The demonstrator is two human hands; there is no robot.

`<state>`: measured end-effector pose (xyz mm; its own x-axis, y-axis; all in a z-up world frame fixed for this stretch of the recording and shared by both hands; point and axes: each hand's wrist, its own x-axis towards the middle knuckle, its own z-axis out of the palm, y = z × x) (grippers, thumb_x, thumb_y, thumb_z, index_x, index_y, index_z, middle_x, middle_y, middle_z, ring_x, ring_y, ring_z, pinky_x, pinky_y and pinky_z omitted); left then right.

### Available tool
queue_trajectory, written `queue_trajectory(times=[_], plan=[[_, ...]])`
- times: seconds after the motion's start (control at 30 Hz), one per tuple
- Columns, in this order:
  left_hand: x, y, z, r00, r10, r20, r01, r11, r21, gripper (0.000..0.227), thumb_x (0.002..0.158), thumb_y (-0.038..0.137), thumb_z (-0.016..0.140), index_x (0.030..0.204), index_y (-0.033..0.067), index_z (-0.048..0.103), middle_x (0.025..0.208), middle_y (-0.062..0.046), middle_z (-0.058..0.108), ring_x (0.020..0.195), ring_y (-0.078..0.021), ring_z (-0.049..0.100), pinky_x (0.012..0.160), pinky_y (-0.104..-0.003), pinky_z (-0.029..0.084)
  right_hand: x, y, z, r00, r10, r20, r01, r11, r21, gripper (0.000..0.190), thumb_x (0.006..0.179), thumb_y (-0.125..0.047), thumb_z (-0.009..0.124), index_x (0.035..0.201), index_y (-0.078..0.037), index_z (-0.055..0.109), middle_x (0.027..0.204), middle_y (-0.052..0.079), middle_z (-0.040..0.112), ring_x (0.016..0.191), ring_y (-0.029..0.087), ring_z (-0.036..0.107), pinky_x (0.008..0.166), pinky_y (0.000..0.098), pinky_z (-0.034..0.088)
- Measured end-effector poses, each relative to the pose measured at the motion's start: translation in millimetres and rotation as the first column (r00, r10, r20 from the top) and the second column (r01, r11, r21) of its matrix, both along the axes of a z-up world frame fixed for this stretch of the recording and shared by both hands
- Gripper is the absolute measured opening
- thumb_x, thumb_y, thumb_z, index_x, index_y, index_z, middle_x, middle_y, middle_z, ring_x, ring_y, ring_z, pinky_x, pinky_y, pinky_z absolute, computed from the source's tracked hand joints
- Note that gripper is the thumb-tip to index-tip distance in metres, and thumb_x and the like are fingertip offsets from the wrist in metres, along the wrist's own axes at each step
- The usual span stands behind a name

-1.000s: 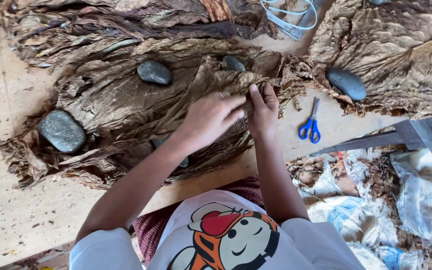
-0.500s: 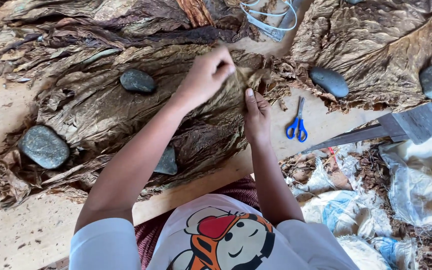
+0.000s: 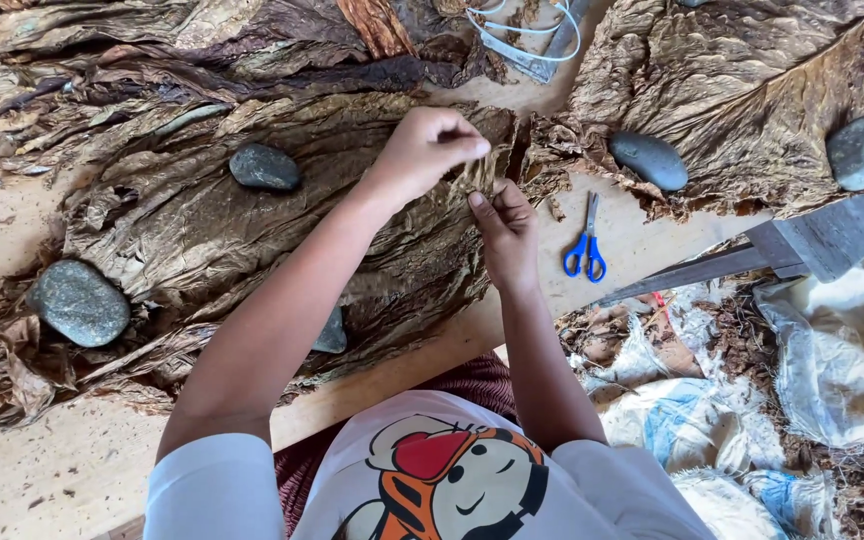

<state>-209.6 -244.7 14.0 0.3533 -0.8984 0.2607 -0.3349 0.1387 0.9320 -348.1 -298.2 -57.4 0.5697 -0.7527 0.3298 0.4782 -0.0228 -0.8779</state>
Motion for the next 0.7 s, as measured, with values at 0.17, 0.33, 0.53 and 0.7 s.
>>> queue_trajectory(times=[0.17,0.33,0.53,0.7], plan=[[3,-10,-21,0.986,0.167,0.023,-0.165,0.983,-0.085,0.013,0.092,0.015,0.062,0.096,0.0032,0.065,0.079,-0.009,0.063,0.070,-0.0155,0.060,0.060,-0.027,0.049,-8,-19,-15,0.998,-0.021,-0.064,0.012,0.992,-0.124,0.011,0.088,0.005,0.064,0.097,0.001,0.060,0.091,0.006,0.061,0.092,0.013,0.055,0.080,0.0312,0.050],[-35,6,17,0.985,0.120,0.124,-0.091,0.973,-0.214,0.024,0.090,-0.004,0.058,0.111,0.0051,0.051,0.084,-0.016,0.064,0.071,-0.0219,0.062,0.060,-0.030,0.051,-1,-1,35,0.989,0.051,0.137,-0.053,0.999,0.010,0.019,0.090,-0.009,0.063,0.106,0.000,0.059,0.094,0.010,0.061,0.092,0.017,0.060,0.082,0.0326,0.049],[-43,12,20,0.956,0.159,0.247,-0.077,0.947,-0.312,0.040,0.082,-0.009,0.067,0.112,0.0099,0.048,0.083,-0.016,0.066,0.079,-0.0314,0.068,0.061,-0.038,0.055,4,-4,35,0.969,0.026,0.245,-0.059,0.990,0.127,0.021,0.092,-0.015,0.061,0.105,0.001,0.061,0.094,0.014,0.065,0.088,0.023,0.066,0.076,0.0338,0.054],[-38,9,16,0.977,0.127,0.169,-0.062,0.936,-0.345,0.041,0.080,-0.012,0.067,0.110,0.0091,0.049,0.078,-0.016,0.067,0.072,-0.0295,0.068,0.059,-0.037,0.054,6,-31,10,0.960,-0.151,0.236,0.130,0.986,0.101,0.007,0.091,-0.004,0.061,0.090,0.002,0.063,0.085,0.013,0.066,0.079,0.016,0.065,0.069,0.0270,0.053]])
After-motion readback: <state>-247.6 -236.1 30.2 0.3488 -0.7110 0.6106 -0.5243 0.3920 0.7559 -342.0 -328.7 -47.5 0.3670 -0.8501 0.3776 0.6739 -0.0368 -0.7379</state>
